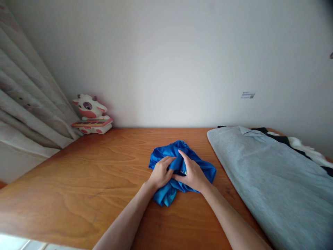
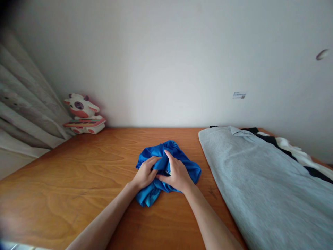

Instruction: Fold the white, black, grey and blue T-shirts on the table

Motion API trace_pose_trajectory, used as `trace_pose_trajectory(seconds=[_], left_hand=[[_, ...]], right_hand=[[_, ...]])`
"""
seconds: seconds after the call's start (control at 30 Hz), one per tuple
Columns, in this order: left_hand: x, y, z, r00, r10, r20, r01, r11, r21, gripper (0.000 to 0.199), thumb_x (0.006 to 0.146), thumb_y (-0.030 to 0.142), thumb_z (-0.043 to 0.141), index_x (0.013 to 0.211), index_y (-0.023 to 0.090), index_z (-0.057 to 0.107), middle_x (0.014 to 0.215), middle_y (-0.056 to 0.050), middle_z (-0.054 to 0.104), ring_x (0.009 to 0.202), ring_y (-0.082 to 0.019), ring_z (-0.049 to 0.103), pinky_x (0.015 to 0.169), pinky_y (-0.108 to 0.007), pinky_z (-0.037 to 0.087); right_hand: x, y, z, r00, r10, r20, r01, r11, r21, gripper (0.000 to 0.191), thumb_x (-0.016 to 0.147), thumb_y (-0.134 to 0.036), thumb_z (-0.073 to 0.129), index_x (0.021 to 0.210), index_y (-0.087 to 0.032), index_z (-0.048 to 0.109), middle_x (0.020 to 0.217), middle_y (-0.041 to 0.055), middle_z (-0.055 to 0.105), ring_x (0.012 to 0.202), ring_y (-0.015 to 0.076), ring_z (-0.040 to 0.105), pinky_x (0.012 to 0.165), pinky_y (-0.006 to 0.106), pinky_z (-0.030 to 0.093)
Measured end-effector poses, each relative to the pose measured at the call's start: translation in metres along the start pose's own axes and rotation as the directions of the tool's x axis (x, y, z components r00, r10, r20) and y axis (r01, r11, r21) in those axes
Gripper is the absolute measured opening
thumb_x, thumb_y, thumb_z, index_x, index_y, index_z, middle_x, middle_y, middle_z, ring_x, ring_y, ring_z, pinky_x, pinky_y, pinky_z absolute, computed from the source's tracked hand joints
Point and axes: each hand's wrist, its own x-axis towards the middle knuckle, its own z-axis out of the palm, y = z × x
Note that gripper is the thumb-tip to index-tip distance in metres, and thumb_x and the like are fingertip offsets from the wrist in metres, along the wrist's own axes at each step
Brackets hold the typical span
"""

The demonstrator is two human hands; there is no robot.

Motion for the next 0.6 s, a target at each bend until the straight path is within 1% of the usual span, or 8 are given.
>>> trace_pose_trajectory(seconds=[0.1,0.17,0.3,0.37,0.43,0.5,0.53,0.6], left_hand=[[-0.002,0.010,0.003,0.982,0.161,0.098,-0.168,0.984,0.067,0.036,0.092,0.023,0.051,0.126,0.018,0.063,0.120,-0.013,0.070,0.110,-0.024,0.065,0.099,-0.038,0.051],[-0.002,0.014,0.002,0.973,0.196,0.118,-0.209,0.972,0.107,0.037,0.093,0.026,0.053,0.127,0.018,0.063,0.121,-0.013,0.070,0.111,-0.026,0.064,0.100,-0.041,0.049],[0.000,0.021,-0.003,0.989,0.096,0.109,-0.116,0.976,0.187,0.037,0.090,0.029,0.056,0.125,0.023,0.065,0.125,-0.011,0.067,0.116,-0.027,0.059,0.103,-0.044,0.045],[0.001,0.023,-0.006,0.999,0.028,0.046,-0.037,0.978,0.207,0.039,0.090,0.034,0.057,0.127,0.025,0.063,0.127,-0.011,0.064,0.120,-0.028,0.057,0.106,-0.045,0.043],[0.002,0.022,-0.007,0.999,-0.026,-0.042,0.034,0.978,0.205,0.046,0.090,0.042,0.060,0.133,0.024,0.059,0.132,-0.012,0.061,0.125,-0.030,0.053,0.110,-0.047,0.040],[0.002,0.019,-0.008,0.992,-0.075,-0.101,0.093,0.978,0.185,0.059,0.088,0.049,0.063,0.140,0.022,0.051,0.138,-0.013,0.056,0.130,-0.031,0.049,0.113,-0.048,0.037],[0.002,0.016,-0.007,0.989,-0.096,-0.113,0.115,0.979,0.170,0.067,0.087,0.053,0.064,0.143,0.022,0.047,0.142,-0.014,0.054,0.132,-0.031,0.048,0.114,-0.048,0.036],[0.001,0.009,-0.005,0.985,-0.137,-0.109,0.151,0.980,0.130,0.081,0.083,0.059,0.067,0.149,0.021,0.039,0.149,-0.015,0.048,0.137,-0.032,0.044,0.116,-0.048,0.034]], right_hand=[[0.001,0.003,-0.001,0.999,0.028,0.021,-0.028,1.000,-0.003,0.058,0.078,-0.012,0.062,0.134,-0.024,0.051,0.129,0.0093,0.068,0.117,0.0282,0.065,0.099,0.044,0.052],[0.002,0.004,-0.002,0.999,0.049,0.018,-0.048,0.999,-0.010,0.050,0.075,-0.005,0.055,0.121,-0.025,0.057,0.117,0.0068,0.072,0.110,0.0258,0.068,0.096,0.040,0.053],[0.003,0.003,-0.004,0.997,0.071,-0.010,-0.072,0.997,-0.012,0.045,0.071,-0.004,0.052,0.111,-0.024,0.061,0.108,0.0074,0.074,0.102,0.0272,0.069,0.090,0.041,0.053],[0.003,0.003,-0.003,0.994,0.099,-0.047,-0.095,0.993,0.067,0.041,0.073,-0.006,0.052,0.109,-0.025,0.062,0.104,0.0060,0.074,0.097,0.0267,0.070,0.087,0.040,0.053],[0.005,0.003,-0.001,0.976,0.175,-0.131,-0.143,0.964,0.224,0.031,0.080,-0.015,0.054,0.109,-0.026,0.063,0.101,0.0050,0.075,0.095,0.0259,0.070,0.087,0.039,0.054],[0.008,0.004,0.002,0.921,0.321,-0.221,-0.199,0.875,0.440,0.023,0.088,-0.032,0.056,0.109,-0.026,0.064,0.101,0.0050,0.076,0.102,0.0257,0.069,0.092,0.040,0.053],[0.010,0.004,0.004,0.880,0.413,-0.234,-0.225,0.798,0.559,0.026,0.091,-0.042,0.054,0.108,-0.027,0.066,0.100,0.0050,0.076,0.104,0.0259,0.069,0.095,0.041,0.053],[0.012,0.004,0.005,0.814,0.557,-0.167,-0.261,0.606,0.752,0.040,0.093,-0.058,0.048,0.104,-0.026,0.070,0.092,0.0055,0.077,0.103,0.0275,0.070,0.094,0.044,0.054]])
